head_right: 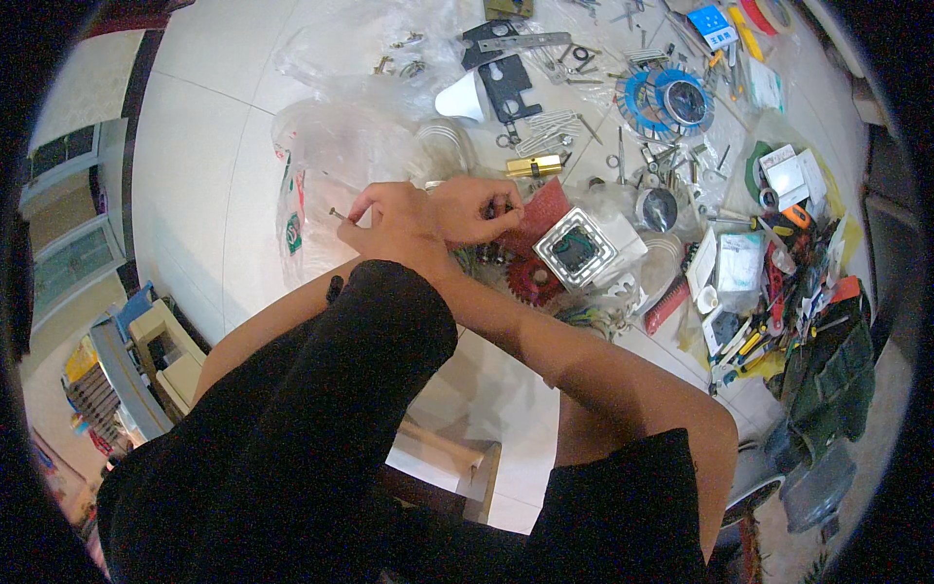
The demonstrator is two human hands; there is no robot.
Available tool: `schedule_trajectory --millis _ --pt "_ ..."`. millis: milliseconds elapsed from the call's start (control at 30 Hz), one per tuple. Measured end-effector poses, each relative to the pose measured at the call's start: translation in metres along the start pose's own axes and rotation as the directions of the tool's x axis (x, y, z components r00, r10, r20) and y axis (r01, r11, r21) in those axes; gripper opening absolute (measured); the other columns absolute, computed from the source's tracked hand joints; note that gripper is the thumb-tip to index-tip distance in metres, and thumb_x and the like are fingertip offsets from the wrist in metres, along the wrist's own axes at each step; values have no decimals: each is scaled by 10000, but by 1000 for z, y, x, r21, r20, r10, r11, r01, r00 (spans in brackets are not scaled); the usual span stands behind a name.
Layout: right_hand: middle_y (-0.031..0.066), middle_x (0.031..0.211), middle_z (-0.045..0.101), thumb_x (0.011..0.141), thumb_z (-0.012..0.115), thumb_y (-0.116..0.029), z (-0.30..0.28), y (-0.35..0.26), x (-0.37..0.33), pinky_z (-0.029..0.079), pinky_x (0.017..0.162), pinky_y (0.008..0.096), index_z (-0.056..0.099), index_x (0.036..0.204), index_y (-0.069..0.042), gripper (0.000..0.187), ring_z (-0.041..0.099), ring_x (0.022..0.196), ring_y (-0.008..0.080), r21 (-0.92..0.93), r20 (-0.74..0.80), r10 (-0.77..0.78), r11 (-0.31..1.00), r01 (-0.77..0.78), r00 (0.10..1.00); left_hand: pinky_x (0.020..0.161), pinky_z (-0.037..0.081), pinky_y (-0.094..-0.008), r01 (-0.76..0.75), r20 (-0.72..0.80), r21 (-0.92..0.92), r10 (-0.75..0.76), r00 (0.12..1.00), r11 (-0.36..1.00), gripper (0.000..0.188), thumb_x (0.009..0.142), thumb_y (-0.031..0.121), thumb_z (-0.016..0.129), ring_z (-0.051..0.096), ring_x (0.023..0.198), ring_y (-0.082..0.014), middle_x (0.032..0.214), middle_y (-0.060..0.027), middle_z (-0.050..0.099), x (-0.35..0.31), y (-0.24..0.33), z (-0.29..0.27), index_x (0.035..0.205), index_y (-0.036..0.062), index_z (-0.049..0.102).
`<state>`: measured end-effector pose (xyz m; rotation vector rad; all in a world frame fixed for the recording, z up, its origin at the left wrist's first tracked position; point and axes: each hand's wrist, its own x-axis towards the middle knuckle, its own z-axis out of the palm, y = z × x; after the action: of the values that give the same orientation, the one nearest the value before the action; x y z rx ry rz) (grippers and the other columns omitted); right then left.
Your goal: The person assembles various small metal and plastic mechanical components by hand, including gears, locks, and screws, while sitting on the floor surrounded by parts.
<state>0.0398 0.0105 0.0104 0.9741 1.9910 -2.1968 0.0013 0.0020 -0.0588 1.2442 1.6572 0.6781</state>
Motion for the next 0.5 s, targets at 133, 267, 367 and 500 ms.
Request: schedule_trajectory --millis 133,267,367,500 --pt "77 555 563 655 746 -239 -1 3 1 452 525 326 666 709 -65 199 565 523 202 -13 -37 -22 1000 21 999 534 448 -304 0 -3 -20 0 1000 1000 203 820 322 634 577 574 -154 667 -33 609 4 0 3 917 144 625" --pt "80 564 571 660 744 -243 5 -3 0 457 533 330 664 706 -68 198 570 530 208 -45 0 -7 999 7 1000 540 450 -303 6 -17 -26 -6 1000 1000 197 822 309 634 574 578 -150 671 -32 608 -6 -10 0 916 136 623" --pt "82 576 579 659 747 -254 -4 -2 0 464 547 330 666 702 -72 204 576 541 213 -43 -11 -2 999 2 1000 541 449 -300 -36 -39 -39 34 999 999 194 821 301 636 571 579 -147 674 -33 608 3 -5 6 914 131 621" --pt "94 594 591 655 750 -270 -3 2 2 478 570 330 671 707 -75 217 593 568 222 -47 -10 -25 999 24 1000 531 438 -296 -46 -56 -63 43 998 997 189 822 295 638 562 570 -148 663 -34 601 4 -3 6 902 125 625"
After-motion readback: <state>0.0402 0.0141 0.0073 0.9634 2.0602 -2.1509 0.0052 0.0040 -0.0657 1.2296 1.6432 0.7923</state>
